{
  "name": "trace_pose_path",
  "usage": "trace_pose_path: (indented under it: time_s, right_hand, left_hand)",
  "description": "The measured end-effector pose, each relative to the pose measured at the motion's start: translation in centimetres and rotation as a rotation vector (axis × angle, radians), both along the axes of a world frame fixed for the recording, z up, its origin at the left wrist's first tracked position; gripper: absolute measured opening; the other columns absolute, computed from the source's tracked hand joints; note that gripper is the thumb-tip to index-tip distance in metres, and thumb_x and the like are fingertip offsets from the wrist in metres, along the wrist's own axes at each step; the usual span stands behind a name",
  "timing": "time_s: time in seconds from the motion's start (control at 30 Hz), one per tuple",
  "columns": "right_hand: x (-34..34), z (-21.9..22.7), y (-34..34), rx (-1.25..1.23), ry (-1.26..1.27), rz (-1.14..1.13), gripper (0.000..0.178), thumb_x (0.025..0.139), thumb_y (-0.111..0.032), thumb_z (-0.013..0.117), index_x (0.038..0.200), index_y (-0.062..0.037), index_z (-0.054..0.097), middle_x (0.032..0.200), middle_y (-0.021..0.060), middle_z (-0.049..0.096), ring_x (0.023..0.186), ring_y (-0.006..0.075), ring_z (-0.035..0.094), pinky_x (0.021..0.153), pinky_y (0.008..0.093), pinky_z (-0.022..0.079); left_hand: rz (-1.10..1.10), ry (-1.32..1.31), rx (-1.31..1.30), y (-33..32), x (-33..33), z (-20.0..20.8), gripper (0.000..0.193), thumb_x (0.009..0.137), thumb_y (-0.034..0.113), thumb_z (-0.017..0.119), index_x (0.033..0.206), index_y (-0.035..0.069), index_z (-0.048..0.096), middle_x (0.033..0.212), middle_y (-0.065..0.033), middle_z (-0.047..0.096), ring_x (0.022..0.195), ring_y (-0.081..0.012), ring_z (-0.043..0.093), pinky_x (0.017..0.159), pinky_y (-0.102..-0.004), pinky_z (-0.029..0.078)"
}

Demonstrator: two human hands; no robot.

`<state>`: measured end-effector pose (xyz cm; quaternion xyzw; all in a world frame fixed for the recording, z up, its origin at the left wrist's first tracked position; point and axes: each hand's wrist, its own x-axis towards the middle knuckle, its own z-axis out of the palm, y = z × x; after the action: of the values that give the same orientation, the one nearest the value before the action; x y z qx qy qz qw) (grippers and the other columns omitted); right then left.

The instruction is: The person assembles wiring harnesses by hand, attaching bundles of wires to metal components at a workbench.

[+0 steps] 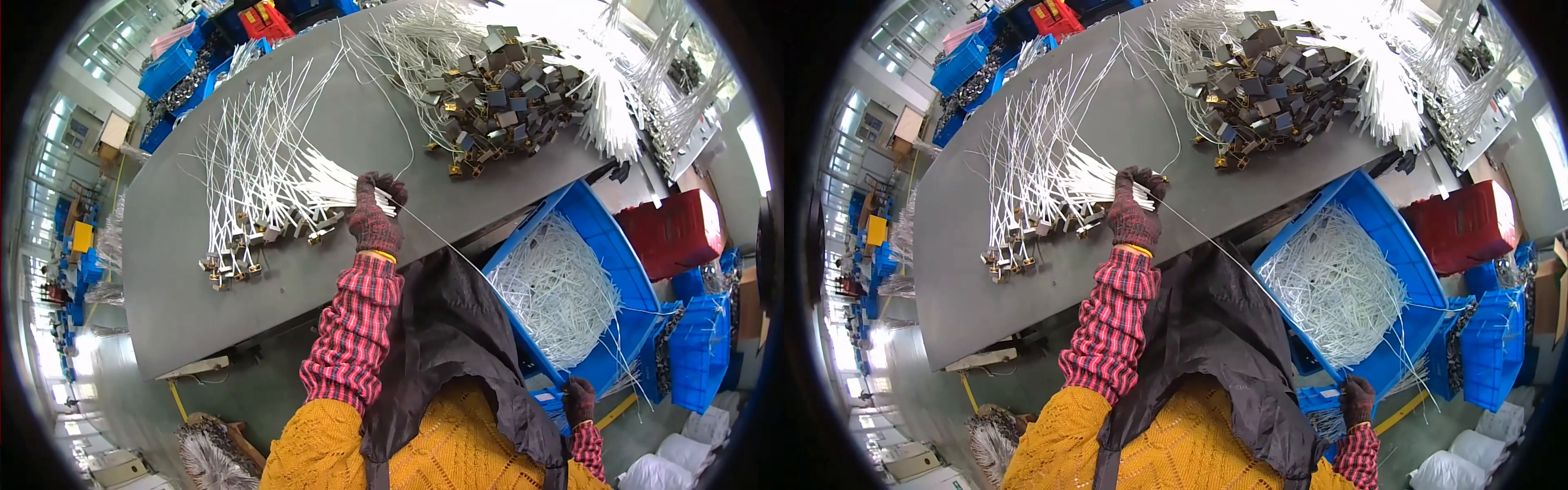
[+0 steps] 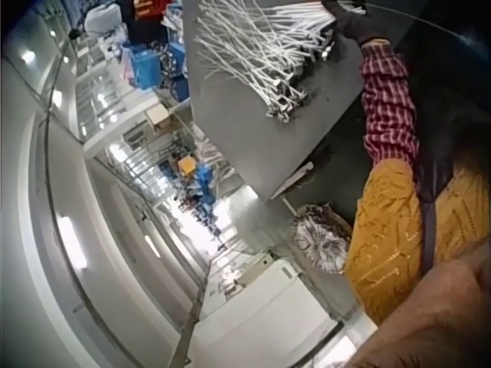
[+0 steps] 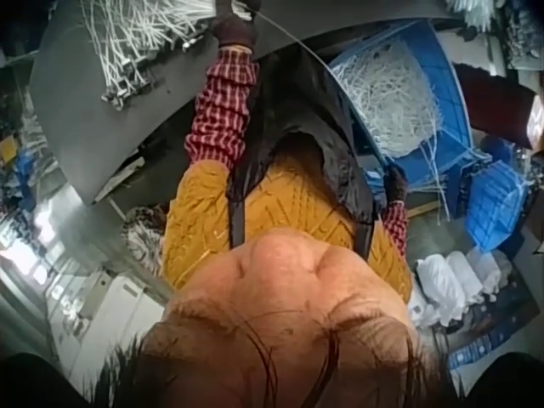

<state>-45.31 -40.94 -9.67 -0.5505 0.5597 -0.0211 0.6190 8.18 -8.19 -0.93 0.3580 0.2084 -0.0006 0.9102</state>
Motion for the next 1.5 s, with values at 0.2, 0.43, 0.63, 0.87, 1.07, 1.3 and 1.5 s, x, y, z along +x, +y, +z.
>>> trace_pose_path:
  time_s: [0.2, 0.43, 0.63, 0.87, 1.07, 1.3, 1.5]
  right_hand:
    - [12.3, 3.4, 4.6, 0.052, 0.002, 0.198, 0.024, 0.088, -0.022, 0.068, 0.103, -0.0032, 0.068, 0.078, 0.0050, 0.067, 0.058, 0.0135, 0.058, 0.049, 0.0277, 0.045]
    - [9.8, 0.4, 0.5, -0.065, -0.098, 0.293, 0.013, 0.088, -0.010, 0.063, 0.095, -0.0014, 0.068, 0.084, 0.0058, 0.067, 0.066, 0.0143, 0.062, 0.055, 0.0263, 0.049]
    - [7.5, 0.5, -0.4, -0.106, -0.076, 0.316, 0.011, 0.083, 0.000, 0.060, 0.091, 0.0002, 0.068, 0.090, 0.0074, 0.066, 0.070, 0.0147, 0.062, 0.055, 0.0267, 0.049]
    - [7.3, 1.3, 0.6, -0.220, -0.082, 0.329, 0.016, 0.087, -0.012, 0.063, 0.095, 0.0009, 0.067, 0.076, 0.0052, 0.064, 0.058, 0.0123, 0.057, 0.048, 0.0244, 0.044]
    - [13.4, 2.0, 3.4, -0.058, -0.024, 0.362, 0.021, 0.090, -0.017, 0.060, 0.101, -0.0013, 0.067, 0.078, 0.0021, 0.063, 0.059, 0.0115, 0.056, 0.052, 0.0248, 0.044]
    - [38.4, 10.5, 20.7, 0.248, -0.581, 0.676, 0.058, 0.094, -0.009, 0.061, 0.147, -0.0048, 0.037, 0.108, 0.0114, 0.065, 0.092, 0.0172, 0.063, 0.075, 0.0317, 0.054]
    - [51.5, 16.1, 26.3, 0.179, -0.459, 1.075, 0.042, 0.096, -0.022, 0.059, 0.135, -0.0090, 0.051, 0.110, 0.0164, 0.067, 0.095, 0.0248, 0.068, 0.077, 0.0384, 0.056]
  left_hand:
    - [-0.040, -0.036, -0.060, 0.6, -1.7, 1.1, 0.022, 0.092, 0.026, 0.068, 0.100, 0.005, 0.064, 0.083, -0.0083, 0.069, 0.071, -0.0244, 0.068, 0.066, -0.0373, 0.059]
    - [0.121, -0.104, -0.088, 7.8, 1.0, 1.8, 0.024, 0.097, 0.031, 0.063, 0.106, 0.008, 0.064, 0.094, -0.0061, 0.069, 0.084, -0.0214, 0.068, 0.074, -0.0379, 0.059]
    - [0.155, -0.090, -0.035, 10.0, 2.0, 1.0, 0.024, 0.098, 0.031, 0.062, 0.107, 0.008, 0.064, 0.096, -0.0068, 0.069, 0.085, -0.0216, 0.068, 0.074, -0.0370, 0.059]
    - [0.183, -0.100, 0.017, 9.8, 1.7, 1.9, 0.025, 0.098, 0.030, 0.061, 0.106, 0.007, 0.064, 0.094, -0.0073, 0.068, 0.082, -0.0221, 0.067, 0.073, -0.0349, 0.059]
    - [0.070, -0.141, 0.030, 8.0, 0.1, 1.6, 0.031, 0.097, 0.037, 0.064, 0.105, 0.007, 0.065, 0.094, -0.0075, 0.069, 0.081, -0.0212, 0.067, 0.076, -0.0355, 0.059]
    - [-0.337, -0.273, 0.247, 5.4, -3.4, -1.4, 0.032, 0.100, 0.033, 0.059, 0.103, 0.002, 0.067, 0.088, -0.0058, 0.070, 0.081, -0.0173, 0.067, 0.082, -0.0338, 0.055]
    - [-0.269, -0.092, 0.952, 8.1, -0.5, 5.4, 0.031, 0.095, 0.027, 0.062, 0.097, -0.002, 0.070, 0.076, -0.0090, 0.069, 0.066, -0.0183, 0.066, 0.059, -0.0332, 0.051]
